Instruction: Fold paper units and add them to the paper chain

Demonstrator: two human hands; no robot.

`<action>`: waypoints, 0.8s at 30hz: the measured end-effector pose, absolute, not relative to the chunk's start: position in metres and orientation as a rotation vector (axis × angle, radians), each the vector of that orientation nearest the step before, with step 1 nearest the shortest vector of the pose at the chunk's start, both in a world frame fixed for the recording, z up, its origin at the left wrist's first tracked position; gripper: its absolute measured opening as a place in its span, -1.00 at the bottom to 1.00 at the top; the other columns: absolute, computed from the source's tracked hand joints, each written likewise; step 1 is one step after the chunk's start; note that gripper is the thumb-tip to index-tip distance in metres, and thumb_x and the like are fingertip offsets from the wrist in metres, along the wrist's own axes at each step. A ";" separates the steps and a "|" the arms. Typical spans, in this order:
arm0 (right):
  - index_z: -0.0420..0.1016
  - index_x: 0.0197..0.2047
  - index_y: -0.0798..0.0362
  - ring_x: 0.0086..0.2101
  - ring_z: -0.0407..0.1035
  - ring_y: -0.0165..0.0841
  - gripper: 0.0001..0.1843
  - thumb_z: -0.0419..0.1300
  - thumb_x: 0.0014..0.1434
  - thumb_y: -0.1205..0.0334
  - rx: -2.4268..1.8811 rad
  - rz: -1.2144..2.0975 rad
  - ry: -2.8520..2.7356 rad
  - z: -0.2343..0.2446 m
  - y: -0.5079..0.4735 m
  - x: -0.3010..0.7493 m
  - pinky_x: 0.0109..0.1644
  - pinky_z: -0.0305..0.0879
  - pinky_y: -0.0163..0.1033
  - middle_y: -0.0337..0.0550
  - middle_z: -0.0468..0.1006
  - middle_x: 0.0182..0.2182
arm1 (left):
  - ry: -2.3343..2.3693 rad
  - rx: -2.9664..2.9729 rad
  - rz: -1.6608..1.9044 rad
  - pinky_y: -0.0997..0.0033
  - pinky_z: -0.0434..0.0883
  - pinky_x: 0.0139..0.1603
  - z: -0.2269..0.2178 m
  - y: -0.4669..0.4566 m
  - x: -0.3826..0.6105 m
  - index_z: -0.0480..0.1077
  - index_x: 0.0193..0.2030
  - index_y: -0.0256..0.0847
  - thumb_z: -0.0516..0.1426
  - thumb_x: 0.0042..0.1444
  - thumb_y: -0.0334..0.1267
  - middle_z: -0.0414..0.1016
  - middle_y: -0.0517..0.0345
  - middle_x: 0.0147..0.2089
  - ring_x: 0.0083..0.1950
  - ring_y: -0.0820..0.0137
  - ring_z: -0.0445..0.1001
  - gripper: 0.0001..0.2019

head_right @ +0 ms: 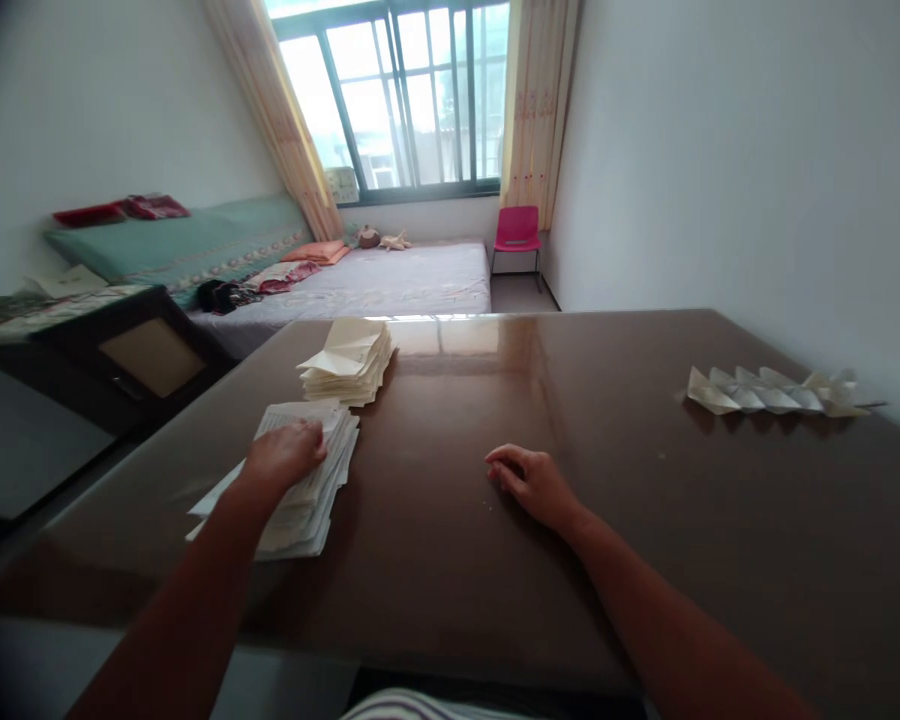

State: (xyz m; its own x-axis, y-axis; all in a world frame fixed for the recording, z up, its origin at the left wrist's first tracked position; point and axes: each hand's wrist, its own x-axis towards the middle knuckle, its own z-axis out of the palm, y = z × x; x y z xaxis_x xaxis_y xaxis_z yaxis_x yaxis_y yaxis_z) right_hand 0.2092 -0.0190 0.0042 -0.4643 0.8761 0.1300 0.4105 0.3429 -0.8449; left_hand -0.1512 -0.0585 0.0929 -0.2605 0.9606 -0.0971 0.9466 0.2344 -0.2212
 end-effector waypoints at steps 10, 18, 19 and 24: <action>0.40 -0.09 0.08 -0.51 0.38 -0.44 -0.68 0.09 0.14 0.10 -1.224 1.253 -1.578 0.013 -0.001 0.214 -0.56 0.24 -0.38 -0.07 0.58 -0.25 | -1.889 -2.053 -0.343 0.37 0.36 -0.19 0.116 -0.057 -0.065 0.38 -0.19 -0.11 -0.07 0.26 -0.23 0.45 0.17 -0.02 -0.09 0.32 0.42 -0.79; 0.16 0.26 0.06 -0.46 0.39 -0.50 -0.20 0.27 -0.07 0.34 -1.367 0.966 -1.895 0.027 0.065 0.255 -0.41 0.36 -0.35 0.07 0.40 0.09 | -1.456 -2.739 -0.356 0.45 0.37 -0.18 0.038 -0.001 0.007 0.33 -0.26 -0.20 -0.03 0.22 -0.41 0.42 0.08 -0.18 -0.17 0.39 0.43 -0.87; 0.10 0.30 0.01 -0.42 0.40 -0.49 -0.12 0.30 -0.09 0.33 -1.305 0.952 -1.972 0.025 0.069 0.258 -0.35 0.39 -0.33 0.07 0.32 0.16 | -1.477 -2.751 -0.411 0.46 0.37 -0.18 0.031 0.003 0.005 0.33 -0.27 -0.20 -0.03 0.22 -0.40 0.41 0.09 -0.20 -0.19 0.40 0.43 -0.87; 0.41 0.14 -0.04 -0.02 0.35 -0.29 -0.51 0.21 0.10 0.25 -0.987 0.822 -2.192 0.014 0.071 0.259 0.01 0.35 -0.17 -0.03 0.28 0.21 | -1.581 -2.800 -0.723 0.48 0.36 -0.15 0.015 0.009 -0.008 0.32 -0.21 -0.17 -0.05 0.23 -0.35 0.42 0.13 -0.20 -0.22 0.44 0.42 -0.86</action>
State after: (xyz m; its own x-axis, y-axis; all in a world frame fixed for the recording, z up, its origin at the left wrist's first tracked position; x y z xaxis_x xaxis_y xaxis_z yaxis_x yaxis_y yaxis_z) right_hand 0.2587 0.0712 0.0140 -0.5493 0.7947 0.2583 0.4289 0.5335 -0.7290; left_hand -0.0078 0.0091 0.0147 0.4468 0.8439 0.2969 0.7766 -0.5307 0.3394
